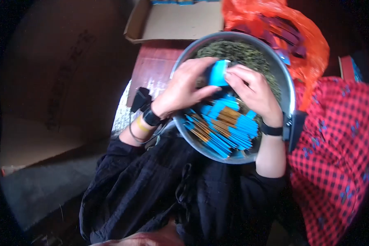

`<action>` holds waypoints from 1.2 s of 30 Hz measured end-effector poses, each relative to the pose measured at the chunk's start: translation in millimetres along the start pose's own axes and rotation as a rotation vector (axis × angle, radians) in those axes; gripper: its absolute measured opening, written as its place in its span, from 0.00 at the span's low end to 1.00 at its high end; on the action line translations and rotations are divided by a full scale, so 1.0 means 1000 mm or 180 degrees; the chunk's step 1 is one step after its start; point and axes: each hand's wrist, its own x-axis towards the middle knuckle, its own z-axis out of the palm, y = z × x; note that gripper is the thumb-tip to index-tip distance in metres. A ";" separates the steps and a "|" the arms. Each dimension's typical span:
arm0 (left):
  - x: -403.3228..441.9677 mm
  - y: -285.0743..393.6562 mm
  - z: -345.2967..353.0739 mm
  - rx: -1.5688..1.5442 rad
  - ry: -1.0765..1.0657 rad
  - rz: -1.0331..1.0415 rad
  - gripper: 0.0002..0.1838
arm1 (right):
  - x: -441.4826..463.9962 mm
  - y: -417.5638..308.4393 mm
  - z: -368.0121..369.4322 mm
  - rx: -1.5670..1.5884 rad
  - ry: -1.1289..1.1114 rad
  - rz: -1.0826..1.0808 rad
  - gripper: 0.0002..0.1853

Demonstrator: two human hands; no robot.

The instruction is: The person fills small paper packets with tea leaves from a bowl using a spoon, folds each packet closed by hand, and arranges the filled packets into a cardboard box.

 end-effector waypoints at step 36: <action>0.001 0.002 -0.004 -0.0756 0.0140 -0.1165 0.29 | -0.013 -0.015 -0.006 -0.1064 0.0750 0.0565 0.13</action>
